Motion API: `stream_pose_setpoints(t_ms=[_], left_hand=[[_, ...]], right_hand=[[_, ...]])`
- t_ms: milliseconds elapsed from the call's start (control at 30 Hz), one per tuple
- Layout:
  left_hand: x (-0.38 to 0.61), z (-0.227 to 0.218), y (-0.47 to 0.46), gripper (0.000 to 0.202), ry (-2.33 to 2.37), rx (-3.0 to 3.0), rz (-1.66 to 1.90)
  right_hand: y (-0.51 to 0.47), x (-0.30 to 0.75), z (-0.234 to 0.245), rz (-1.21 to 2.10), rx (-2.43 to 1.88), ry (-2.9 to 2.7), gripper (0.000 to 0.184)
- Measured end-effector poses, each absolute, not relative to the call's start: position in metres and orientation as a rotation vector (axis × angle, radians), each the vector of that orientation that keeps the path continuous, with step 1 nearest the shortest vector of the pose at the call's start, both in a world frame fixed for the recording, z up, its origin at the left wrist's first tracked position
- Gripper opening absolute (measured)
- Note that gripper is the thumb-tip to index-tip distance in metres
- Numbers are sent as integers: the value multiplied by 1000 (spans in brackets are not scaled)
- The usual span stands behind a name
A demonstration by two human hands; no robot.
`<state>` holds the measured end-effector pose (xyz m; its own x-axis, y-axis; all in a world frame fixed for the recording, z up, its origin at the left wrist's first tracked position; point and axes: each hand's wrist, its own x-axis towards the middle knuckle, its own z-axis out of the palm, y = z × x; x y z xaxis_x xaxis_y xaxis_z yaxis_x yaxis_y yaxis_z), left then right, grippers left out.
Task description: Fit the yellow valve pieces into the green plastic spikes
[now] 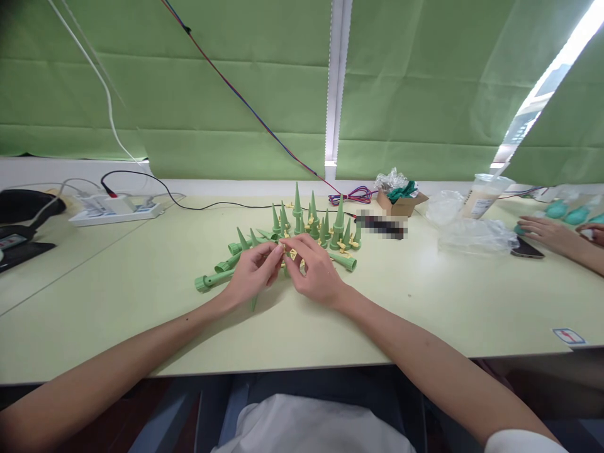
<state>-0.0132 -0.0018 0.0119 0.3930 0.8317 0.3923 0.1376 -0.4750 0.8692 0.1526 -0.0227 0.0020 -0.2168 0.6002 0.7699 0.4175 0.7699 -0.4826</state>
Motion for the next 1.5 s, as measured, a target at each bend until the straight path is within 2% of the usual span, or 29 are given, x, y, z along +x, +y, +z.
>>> stream_pose_setpoints(t_ms=[567, 867, 1167, 1333, 1500], left_hand=[[-14, 13, -1, 44, 814, 1872, 1116], [-14, 15, -2, 32, 841, 1787, 1179], [-13, 15, -2, 34, 850, 1836, 1176], [-13, 16, -3, 26, 820, 1796, 1184], [-13, 16, -3, 29, 816, 1832, 1182]], right_hand=[[-20, 152, 0, 182, -791, -1840, 18], [-22, 151, 3, 174, -795, -1807, 21], [-22, 150, 0, 231, -831, -1771, 18], [-22, 150, 0, 277, -862, -1735, 13], [-22, 151, 1, 316, -886, -1725, 16]])
